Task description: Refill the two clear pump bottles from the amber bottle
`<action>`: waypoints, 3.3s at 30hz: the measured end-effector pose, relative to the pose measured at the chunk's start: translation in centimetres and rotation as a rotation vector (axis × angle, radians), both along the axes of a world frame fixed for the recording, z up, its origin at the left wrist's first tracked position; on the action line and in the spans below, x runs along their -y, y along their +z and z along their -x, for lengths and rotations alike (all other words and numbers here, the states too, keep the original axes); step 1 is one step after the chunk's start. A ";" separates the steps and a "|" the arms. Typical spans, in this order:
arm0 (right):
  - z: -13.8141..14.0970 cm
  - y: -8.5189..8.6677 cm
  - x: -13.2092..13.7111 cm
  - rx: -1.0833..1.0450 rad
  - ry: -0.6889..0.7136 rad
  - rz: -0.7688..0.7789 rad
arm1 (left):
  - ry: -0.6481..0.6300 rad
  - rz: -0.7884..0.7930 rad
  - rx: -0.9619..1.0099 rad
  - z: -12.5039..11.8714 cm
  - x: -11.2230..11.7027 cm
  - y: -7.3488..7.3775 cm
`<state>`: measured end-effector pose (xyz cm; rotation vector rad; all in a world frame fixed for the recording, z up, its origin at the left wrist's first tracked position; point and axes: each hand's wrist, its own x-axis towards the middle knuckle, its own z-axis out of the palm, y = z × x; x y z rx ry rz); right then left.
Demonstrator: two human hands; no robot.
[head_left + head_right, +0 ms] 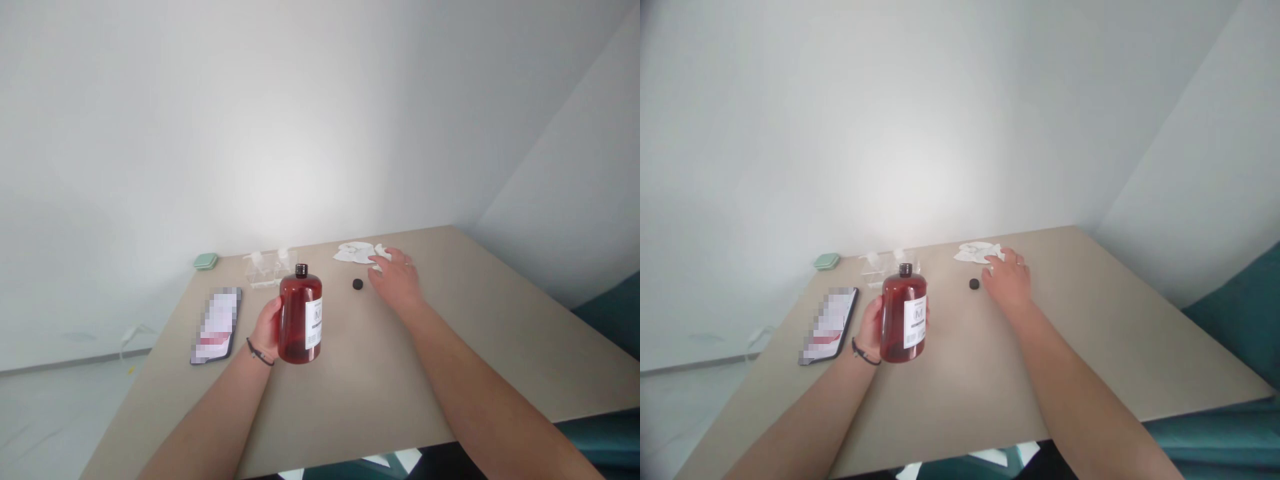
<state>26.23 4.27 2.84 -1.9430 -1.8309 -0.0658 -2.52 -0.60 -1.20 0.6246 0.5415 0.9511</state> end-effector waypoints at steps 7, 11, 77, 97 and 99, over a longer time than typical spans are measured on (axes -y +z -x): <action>3.5 -0.1 0.2 0.003 0.148 0.245 | -0.037 -0.068 -0.028 -0.9 0.3 1.2; 3.0 0.3 0.4 -0.151 0.240 0.176 | -0.002 -0.250 -0.092 -1.4 0.4 2.2; 2.2 4.0 4.2 -0.612 0.796 0.145 | 0.413 -1.368 -1.480 -2.5 1.0 4.7; 3.5 3.5 4.3 -0.260 0.506 0.056 | 0.372 -1.391 -1.507 -2.9 1.3 4.9; 3.9 3.7 4.4 -0.118 0.492 0.055 | 0.376 -1.393 -1.521 -2.9 1.3 4.8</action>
